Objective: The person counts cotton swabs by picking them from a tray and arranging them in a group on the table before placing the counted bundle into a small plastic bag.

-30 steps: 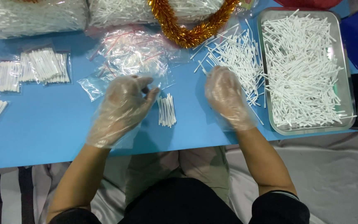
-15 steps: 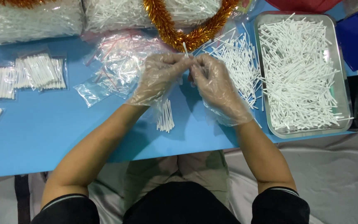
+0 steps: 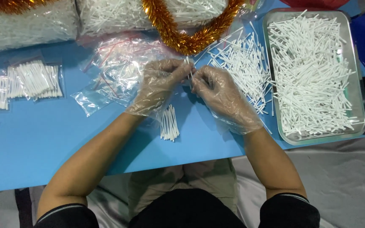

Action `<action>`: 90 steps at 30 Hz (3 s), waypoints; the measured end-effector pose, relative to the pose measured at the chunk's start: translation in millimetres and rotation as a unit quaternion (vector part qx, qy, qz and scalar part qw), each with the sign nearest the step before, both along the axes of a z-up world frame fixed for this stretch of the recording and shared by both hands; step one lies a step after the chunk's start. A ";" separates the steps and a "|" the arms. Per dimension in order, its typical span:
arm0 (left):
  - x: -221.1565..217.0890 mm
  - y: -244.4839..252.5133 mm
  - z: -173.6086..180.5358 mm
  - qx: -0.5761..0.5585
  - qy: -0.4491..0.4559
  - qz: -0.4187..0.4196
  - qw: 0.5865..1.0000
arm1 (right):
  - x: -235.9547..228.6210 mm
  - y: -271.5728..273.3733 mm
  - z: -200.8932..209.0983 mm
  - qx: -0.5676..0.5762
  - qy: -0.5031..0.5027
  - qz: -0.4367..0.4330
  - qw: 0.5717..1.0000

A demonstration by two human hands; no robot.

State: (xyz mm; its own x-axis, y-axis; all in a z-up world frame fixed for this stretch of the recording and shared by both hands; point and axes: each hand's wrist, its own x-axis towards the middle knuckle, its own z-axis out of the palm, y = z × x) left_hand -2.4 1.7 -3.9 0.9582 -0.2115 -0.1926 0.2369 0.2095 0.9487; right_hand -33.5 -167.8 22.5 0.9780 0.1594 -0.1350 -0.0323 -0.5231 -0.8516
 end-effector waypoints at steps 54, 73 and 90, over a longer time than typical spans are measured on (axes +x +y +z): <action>27.1 25.5 -60.0 -0.197 -0.141 -0.045 0.969 | -23.7 27.1 2.4 -0.107 0.057 0.058 0.991; 27.2 25.3 -60.5 -0.187 -0.143 -0.038 0.971 | -32.8 33.9 5.7 -0.185 0.037 0.116 0.975; 26.1 25.8 -58.3 -0.201 -0.146 -0.047 0.968 | -34.6 28.6 15.8 -0.219 0.066 0.082 0.970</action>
